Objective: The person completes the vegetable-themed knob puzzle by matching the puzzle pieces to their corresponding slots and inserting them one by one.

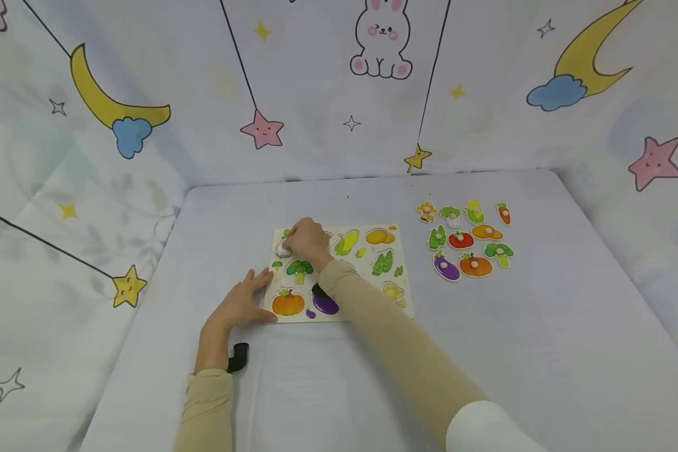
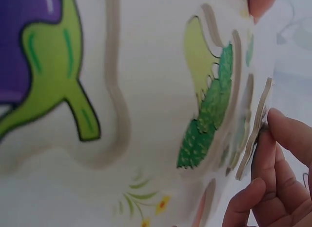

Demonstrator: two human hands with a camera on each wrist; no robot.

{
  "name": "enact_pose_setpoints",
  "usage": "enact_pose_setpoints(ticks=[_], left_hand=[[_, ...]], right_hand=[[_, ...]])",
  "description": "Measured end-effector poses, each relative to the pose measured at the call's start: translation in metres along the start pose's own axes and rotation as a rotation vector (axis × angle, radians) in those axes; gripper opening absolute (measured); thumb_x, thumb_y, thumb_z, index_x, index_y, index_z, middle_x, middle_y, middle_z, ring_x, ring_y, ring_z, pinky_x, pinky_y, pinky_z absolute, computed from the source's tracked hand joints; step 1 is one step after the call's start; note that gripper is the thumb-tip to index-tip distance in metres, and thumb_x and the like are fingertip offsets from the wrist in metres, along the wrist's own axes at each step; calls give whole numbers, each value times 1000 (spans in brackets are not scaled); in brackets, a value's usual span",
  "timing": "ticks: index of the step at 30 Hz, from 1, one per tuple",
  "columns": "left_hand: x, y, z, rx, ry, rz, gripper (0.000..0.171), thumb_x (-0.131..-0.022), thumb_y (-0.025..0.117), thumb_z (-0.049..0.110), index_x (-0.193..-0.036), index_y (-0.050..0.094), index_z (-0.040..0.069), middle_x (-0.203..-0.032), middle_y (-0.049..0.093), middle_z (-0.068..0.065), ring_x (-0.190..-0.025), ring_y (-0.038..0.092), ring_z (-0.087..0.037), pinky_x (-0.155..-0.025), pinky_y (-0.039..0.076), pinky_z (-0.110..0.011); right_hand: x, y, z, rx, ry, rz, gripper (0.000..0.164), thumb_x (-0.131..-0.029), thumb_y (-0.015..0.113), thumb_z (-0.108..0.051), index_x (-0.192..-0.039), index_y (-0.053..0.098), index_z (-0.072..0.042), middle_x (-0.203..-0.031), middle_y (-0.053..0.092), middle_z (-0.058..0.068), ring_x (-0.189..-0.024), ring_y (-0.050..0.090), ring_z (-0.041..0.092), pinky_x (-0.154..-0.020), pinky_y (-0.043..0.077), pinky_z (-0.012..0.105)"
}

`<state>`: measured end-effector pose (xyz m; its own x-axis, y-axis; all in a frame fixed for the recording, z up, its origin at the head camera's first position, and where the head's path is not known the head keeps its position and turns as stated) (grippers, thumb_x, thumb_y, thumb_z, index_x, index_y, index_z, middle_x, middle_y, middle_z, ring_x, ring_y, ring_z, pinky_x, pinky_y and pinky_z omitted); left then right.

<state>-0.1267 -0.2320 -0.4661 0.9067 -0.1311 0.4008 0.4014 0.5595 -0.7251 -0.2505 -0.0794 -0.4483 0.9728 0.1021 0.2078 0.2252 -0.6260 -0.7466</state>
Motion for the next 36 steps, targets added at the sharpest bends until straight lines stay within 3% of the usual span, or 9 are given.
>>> enact_pose_setpoints(ticks=[12, 27, 36], left_hand=[[2, -1, 5, 17, 31, -2, 105, -70, 87, 25, -155, 27, 15, -164, 15, -12, -145, 5, -56, -113, 11, -73], [3, 0, 6, 7, 31, 3, 105, -69, 87, 25, -154, 29, 13, -163, 17, -12, -146, 6, -54, -113, 10, -73], [4, -1, 3, 1, 20, 8, 105, -69, 87, 26, -155, 28, 13, -163, 16, -13, -144, 6, -57, -112, 11, -74]], right_hand=[[-6, 8, 4, 62, 13, 14, 13, -80, 79, -30, -75, 74, -19, -77, 71, -5, -74, 63, 15, -72, 53, 33], [-8, 12, 7, 156, -36, -9, 11, -82, 77, -33, -80, 73, -23, -82, 71, -8, -77, 62, 13, -73, 51, 32], [-7, 12, 5, 134, -62, -43, 13, -84, 76, -33, -89, 74, -21, -91, 72, -6, -80, 63, 14, -73, 53, 31]])
Point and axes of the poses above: each hand's wrist, its own x-axis away from the middle knuckle, its own y-axis out of the palm, z = x × y, the point moved 1 cm from there along -x, towards the middle knuckle
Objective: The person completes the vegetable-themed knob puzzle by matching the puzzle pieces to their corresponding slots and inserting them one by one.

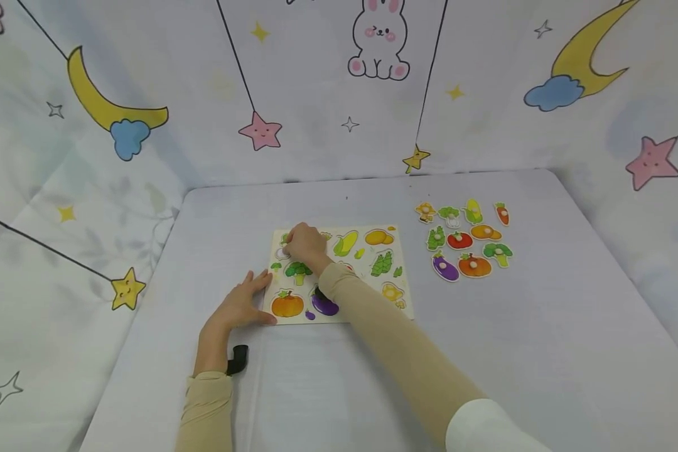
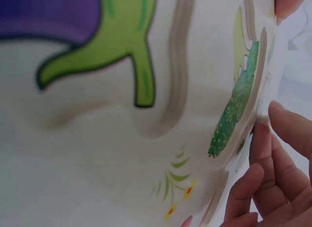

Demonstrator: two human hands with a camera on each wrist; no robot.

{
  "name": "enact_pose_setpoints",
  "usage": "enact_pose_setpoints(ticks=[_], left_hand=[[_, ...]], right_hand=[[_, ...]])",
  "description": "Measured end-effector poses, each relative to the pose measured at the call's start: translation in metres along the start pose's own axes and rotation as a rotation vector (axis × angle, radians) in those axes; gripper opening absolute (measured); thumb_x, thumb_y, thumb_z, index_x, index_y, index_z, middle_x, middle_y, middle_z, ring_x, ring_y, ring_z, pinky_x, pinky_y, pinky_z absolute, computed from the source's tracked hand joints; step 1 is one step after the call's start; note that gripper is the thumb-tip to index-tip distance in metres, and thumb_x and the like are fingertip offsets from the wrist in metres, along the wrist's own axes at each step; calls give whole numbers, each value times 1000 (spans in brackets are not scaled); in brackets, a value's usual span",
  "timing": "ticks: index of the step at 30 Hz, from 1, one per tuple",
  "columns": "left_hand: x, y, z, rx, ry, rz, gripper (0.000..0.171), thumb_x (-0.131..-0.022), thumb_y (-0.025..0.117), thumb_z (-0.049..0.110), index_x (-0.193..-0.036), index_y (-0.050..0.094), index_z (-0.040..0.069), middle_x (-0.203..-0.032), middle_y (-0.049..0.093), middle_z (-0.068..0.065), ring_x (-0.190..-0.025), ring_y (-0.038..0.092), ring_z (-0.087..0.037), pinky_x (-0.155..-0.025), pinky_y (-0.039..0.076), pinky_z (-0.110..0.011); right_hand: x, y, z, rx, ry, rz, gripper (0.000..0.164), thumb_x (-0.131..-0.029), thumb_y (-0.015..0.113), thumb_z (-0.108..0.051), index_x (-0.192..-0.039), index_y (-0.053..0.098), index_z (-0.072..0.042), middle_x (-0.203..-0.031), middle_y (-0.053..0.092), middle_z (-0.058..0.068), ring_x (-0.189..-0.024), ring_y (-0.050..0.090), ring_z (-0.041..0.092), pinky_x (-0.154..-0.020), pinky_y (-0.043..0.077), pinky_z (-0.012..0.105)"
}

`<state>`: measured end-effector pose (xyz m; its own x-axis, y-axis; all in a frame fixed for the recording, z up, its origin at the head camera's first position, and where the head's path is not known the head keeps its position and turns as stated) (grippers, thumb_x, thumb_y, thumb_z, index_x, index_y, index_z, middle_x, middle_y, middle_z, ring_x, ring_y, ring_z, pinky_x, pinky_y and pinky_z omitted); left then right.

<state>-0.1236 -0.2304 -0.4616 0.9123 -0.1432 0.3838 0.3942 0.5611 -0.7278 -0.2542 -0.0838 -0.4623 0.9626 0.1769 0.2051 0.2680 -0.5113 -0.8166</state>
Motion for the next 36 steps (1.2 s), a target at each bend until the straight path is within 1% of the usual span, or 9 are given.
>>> enact_pose_setpoints(ticks=[4, 9, 12, 15, 19, 22, 25, 32, 36], left_hand=[[-1, 1, -1, 0, -4, -2, 106, -69, 87, 27, -155, 27, 14, -163, 15, -14, -144, 6, -57, -113, 11, -74], [-2, 1, -2, -1, -8, 0, 106, -69, 87, 26, -155, 27, 15, -164, 15, -12, -145, 6, -55, -113, 10, -72], [-2, 0, -1, 3, -18, -3, 106, -69, 87, 26, -155, 27, 16, -164, 14, -12, -145, 5, -55, -113, 10, -73], [-2, 1, 0, 6, -24, -7, 106, -69, 87, 27, -156, 26, 16, -164, 13, -12, -146, 5, -55, -113, 10, -73], [-2, 2, 0, 14, -24, -10, 107, -68, 88, 25, -155, 27, 15, -164, 14, -11, -146, 4, -53, -113, 9, -73], [-1, 3, 0, 18, -23, -13, 107, -68, 88, 24, -155, 28, 14, -164, 15, -11, -146, 4, -53, -114, 9, -73], [-1, 3, 0, 19, -25, -10, 107, -67, 88, 24, -155, 28, 14, -164, 15, -11, -146, 4, -54, -113, 9, -73], [0, 4, 2, 23, -28, -12, 106, -69, 87, 24, -155, 27, 15, -164, 14, -11, -147, 3, -52, -114, 7, -73], [-1, 5, 1, 12, -29, -8, 105, -70, 86, 24, -155, 26, 15, -164, 14, -12, -147, 4, -52, -113, 8, -73]], right_hand=[[1, -2, 1, -16, -8, -12, 20, -84, 76, -35, -96, 75, -19, -97, 73, -4, -84, 65, 15, -76, 54, 32], [7, -11, 7, -72, -61, -2, 28, -85, 75, -36, -106, 74, -18, -103, 73, -3, -88, 66, 15, -78, 53, 31], [13, -25, 18, -127, -124, -6, 31, -86, 75, -33, -113, 73, -17, -102, 73, -1, -83, 67, 14, -72, 53, 30], [20, -45, 39, -169, -185, -11, 32, -87, 74, -28, -116, 72, -14, -96, 73, 1, -77, 67, 16, -65, 51, 29], [32, -71, 79, -198, -181, -12, 32, -86, 75, -26, -115, 72, -13, -93, 70, 3, -76, 61, 18, -60, 46, 27], [41, -89, 117, -214, -145, -7, 33, -85, 76, -26, -115, 72, -13, -92, 67, 4, -76, 57, 20, -59, 44, 26], [53, -111, 158, -209, -120, 24, 34, -85, 76, -26, -117, 71, -13, -91, 65, 5, -77, 53, 20, -59, 43, 25], [86, -184, 253, -125, -51, 108, 37, -88, 72, -22, -122, 67, -6, -90, 61, 10, -73, 50, 21, -54, 41, 25], [99, -222, 302, -95, 7, 138, 38, -90, 70, -20, -123, 64, -1, -93, 58, 14, -78, 49, 24, -55, 41, 26]])
Point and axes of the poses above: each hand's wrist, its own x-axis away from the middle knuckle, its own y-axis out of the palm, z = x × y, the point moved 1 cm from there along -x, towards the middle knuckle
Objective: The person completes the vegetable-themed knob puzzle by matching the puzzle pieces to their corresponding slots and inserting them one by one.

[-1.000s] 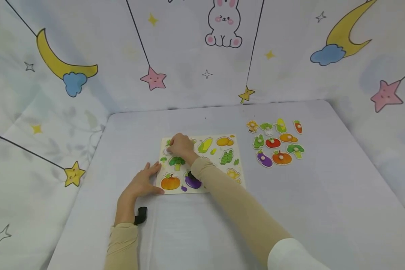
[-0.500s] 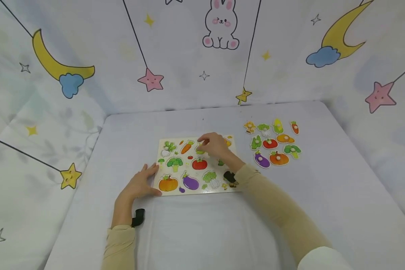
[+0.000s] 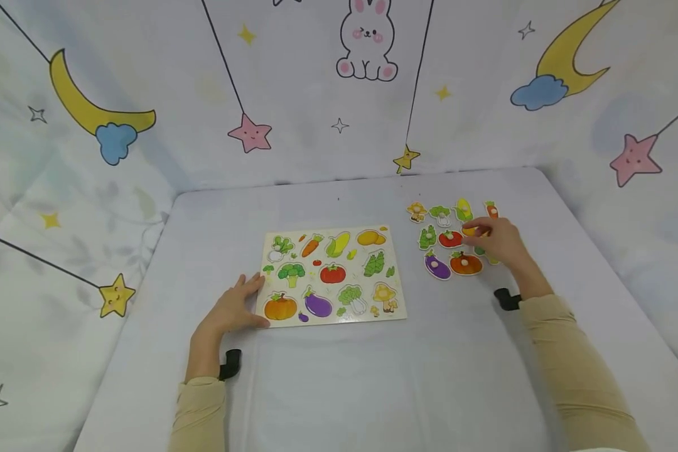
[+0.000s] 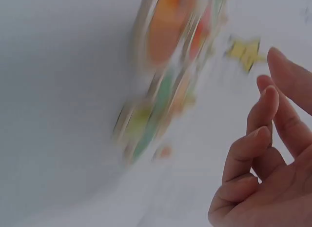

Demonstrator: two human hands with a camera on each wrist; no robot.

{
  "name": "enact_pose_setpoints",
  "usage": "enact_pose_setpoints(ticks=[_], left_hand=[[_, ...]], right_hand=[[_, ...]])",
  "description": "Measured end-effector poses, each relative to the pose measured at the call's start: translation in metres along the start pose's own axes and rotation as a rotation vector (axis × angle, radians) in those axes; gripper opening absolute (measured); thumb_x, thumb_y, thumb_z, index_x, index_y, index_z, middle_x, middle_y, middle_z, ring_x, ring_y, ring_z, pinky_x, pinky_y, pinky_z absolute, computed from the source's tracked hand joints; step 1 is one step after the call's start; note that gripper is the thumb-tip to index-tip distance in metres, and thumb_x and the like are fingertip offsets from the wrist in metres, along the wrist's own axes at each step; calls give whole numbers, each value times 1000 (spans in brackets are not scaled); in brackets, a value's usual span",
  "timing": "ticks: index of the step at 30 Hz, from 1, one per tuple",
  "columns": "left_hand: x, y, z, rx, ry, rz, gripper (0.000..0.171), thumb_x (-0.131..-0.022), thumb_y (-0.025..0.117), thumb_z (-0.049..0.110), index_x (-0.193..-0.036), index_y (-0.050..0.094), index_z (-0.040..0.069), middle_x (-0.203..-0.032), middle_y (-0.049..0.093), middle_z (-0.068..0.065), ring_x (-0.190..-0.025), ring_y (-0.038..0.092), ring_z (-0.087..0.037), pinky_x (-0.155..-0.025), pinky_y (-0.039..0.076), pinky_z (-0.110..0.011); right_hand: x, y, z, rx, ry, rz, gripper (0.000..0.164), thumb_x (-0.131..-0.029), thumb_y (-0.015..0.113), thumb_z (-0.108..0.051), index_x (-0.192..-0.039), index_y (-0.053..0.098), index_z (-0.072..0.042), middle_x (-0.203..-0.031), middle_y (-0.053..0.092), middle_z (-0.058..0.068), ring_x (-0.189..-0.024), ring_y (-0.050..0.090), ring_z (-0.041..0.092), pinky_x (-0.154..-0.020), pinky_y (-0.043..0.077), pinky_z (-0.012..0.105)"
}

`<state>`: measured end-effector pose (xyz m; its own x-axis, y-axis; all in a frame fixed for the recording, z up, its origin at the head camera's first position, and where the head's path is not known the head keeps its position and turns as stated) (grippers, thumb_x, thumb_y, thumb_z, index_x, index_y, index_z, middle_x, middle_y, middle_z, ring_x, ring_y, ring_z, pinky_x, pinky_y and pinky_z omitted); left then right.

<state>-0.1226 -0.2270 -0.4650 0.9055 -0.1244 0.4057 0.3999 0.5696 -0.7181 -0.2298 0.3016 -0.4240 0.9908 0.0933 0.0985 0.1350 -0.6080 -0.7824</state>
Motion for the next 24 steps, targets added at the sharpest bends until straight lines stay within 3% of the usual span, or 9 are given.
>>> enact_pose_setpoints(ticks=[4, 10, 15, 24], left_hand=[[-1, -1, 0, -2, -14, -6, 105, -70, 86, 25, -156, 25, 17, -164, 11, -13, -147, 4, -53, -112, 10, -73], [0, -1, -1, 5, -22, -14, 106, -69, 86, 26, -156, 26, 17, -164, 10, -13, -146, 3, -54, -112, 10, -74], [0, -1, -1, 10, -12, -8, 105, -69, 86, 26, -156, 26, 17, -164, 13, -11, -146, 3, -54, -112, 9, -74], [0, -1, -1, -7, -7, -2, 105, -70, 86, 26, -156, 26, 16, -164, 14, -10, -147, 4, -52, -112, 10, -74]], right_hand=[[2, -25, 37, 11, 63, -26, 42, -91, 69, -22, -126, 61, 0, -95, 56, 14, -87, 46, 27, -63, 38, 31], [1, -29, 70, -51, 134, -144, 47, -89, 71, -23, -128, 58, 0, -92, 57, 5, -90, 47, 22, -71, 40, 30], [-2, -24, 79, -58, 129, -168, 47, -87, 73, -23, -126, 61, 1, -87, 58, -1, -81, 49, 14, -68, 42, 25], [-6, -22, 73, -56, 112, -177, 42, -86, 73, -18, -120, 63, 5, -81, 57, -2, -75, 49, 11, -64, 43, 23]])
Point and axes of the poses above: each hand's wrist, its own x-axis away from the middle knuckle, its own y-axis out of the palm, z = x × y, the point moved 1 cm from there along -x, towards the middle knuckle
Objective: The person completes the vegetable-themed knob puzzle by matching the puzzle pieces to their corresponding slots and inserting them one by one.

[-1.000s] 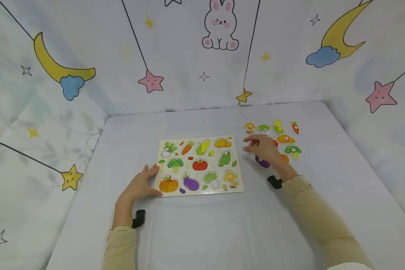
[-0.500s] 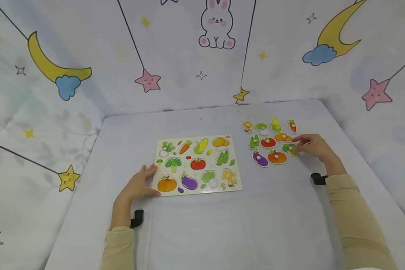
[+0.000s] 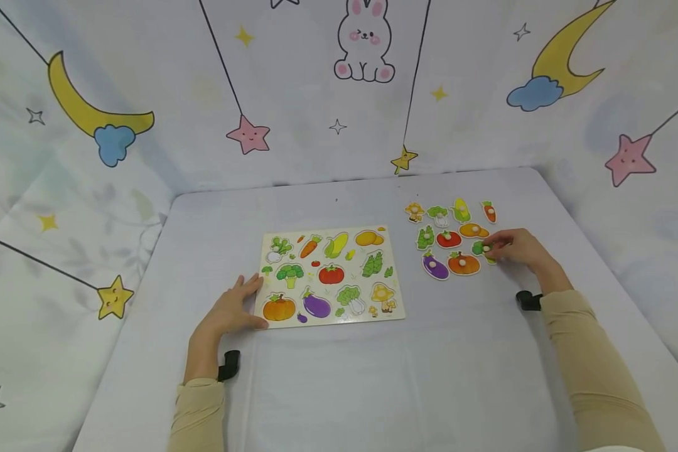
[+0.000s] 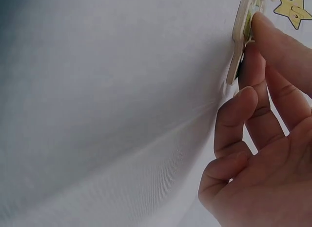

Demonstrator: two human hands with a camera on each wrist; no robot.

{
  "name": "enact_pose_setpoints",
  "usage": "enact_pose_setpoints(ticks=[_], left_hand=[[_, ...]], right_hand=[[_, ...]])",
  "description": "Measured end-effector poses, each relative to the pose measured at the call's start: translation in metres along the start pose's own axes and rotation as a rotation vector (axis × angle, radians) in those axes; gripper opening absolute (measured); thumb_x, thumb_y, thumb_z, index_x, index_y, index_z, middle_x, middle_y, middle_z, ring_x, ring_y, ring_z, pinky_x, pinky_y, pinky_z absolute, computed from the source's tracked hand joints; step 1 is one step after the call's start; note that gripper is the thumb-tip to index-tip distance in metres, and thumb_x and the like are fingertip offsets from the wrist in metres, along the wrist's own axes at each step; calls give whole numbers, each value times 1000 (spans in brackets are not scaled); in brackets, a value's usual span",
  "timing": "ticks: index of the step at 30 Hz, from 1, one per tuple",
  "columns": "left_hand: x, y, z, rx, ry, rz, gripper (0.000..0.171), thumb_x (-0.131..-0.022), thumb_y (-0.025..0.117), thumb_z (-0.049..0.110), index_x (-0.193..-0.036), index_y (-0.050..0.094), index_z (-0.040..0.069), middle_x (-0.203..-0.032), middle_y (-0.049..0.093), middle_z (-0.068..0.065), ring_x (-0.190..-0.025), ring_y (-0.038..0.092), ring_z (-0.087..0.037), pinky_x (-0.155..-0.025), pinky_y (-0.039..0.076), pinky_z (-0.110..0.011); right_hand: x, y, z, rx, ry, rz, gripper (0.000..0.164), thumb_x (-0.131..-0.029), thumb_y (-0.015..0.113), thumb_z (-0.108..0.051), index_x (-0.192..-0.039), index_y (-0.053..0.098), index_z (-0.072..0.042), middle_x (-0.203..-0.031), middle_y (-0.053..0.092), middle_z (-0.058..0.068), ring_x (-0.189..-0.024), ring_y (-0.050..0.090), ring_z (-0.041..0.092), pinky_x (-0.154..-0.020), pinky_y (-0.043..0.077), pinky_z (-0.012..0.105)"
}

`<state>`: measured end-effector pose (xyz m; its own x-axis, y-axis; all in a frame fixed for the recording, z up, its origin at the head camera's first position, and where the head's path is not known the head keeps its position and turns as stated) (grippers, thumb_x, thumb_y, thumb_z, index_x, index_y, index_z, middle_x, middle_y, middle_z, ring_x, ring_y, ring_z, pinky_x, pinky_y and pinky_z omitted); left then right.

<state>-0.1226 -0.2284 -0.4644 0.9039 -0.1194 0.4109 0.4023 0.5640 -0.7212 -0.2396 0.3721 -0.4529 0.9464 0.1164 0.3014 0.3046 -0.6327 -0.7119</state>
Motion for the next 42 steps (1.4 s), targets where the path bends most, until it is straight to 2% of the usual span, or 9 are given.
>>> enact_pose_setpoints(ticks=[4, 10, 16, 23, 27, 32, 37, 42], left_hand=[[0, 0, -1, 1, 3, 5, 105, -70, 86, 26, -155, 26, 16, -164, 15, -10, -147, 5, -52, -112, 11, -74], [0, 0, -1, 10, 3, 3, 105, -70, 86, 26, -155, 26, 16, -164, 14, -10, -147, 4, -53, -112, 9, -74], [0, 0, -1, 18, 11, -4, 106, -69, 87, 27, -155, 26, 15, -164, 15, -10, -147, 3, -51, -112, 9, -74], [1, 0, -2, 21, 9, -3, 105, -69, 87, 27, -155, 27, 16, -164, 15, -8, -148, 3, -50, -113, 9, -73], [2, -2, 0, 23, 15, 1, 106, -69, 87, 27, -155, 27, 15, -164, 15, -10, -146, 3, -53, -112, 9, -74], [3, -4, 1, 20, 6, 6, 105, -69, 87, 26, -155, 27, 15, -164, 14, -11, -146, 3, -55, -112, 9, -74], [2, -4, 0, 17, 11, 6, 105, -69, 87, 26, -155, 27, 15, -164, 15, -10, -147, 4, -52, -113, 9, -73], [0, -2, -1, 19, 15, 7, 105, -69, 87, 26, -155, 28, 15, -164, 16, -9, -147, 4, -52, -114, 8, -72]], right_hand=[[-1, 0, -2, 6, 3, 1, 40, -87, 72, -16, -117, 64, 7, -81, 60, -4, -76, 49, 10, -63, 43, 22], [-5, 0, -1, 39, 15, -9, 36, -87, 71, -17, -113, 66, 7, -85, 65, -5, -83, 51, 16, -68, 44, 24], [-6, 1, -2, 33, 28, -11, 36, -87, 71, -17, -113, 66, 7, -84, 65, -6, -83, 51, 16, -68, 44, 24], [4, -1, -11, 50, 47, 33, 39, -89, 70, -23, -116, 64, 4, -89, 62, 2, -90, 49, 24, -71, 40, 30], [9, -2, -29, 19, 61, 105, 41, -90, 69, -27, -118, 63, 2, -93, 61, 8, -95, 47, 29, -71, 36, 34], [5, 11, -59, -10, 33, 151, 39, -91, 69, -27, -116, 64, 2, -94, 64, 11, -96, 53, 32, -72, 39, 33], [-4, 41, -98, -48, -5, 105, 34, -90, 69, -25, -114, 67, 0, -96, 66, 11, -92, 57, 29, -73, 47, 29], [-15, 86, -149, -98, -33, 49, 29, -87, 72, -22, -109, 69, -3, -95, 65, 10, -87, 55, 23, -71, 48, 27]])
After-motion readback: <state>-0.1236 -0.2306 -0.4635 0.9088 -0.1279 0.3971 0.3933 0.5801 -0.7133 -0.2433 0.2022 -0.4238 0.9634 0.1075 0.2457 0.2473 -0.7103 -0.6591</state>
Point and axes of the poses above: each hand's wrist, its own x-axis away from the middle knuckle, its own y-axis out of the palm, z = x × y, the point moved 1 cm from there along -x, towards the middle knuckle
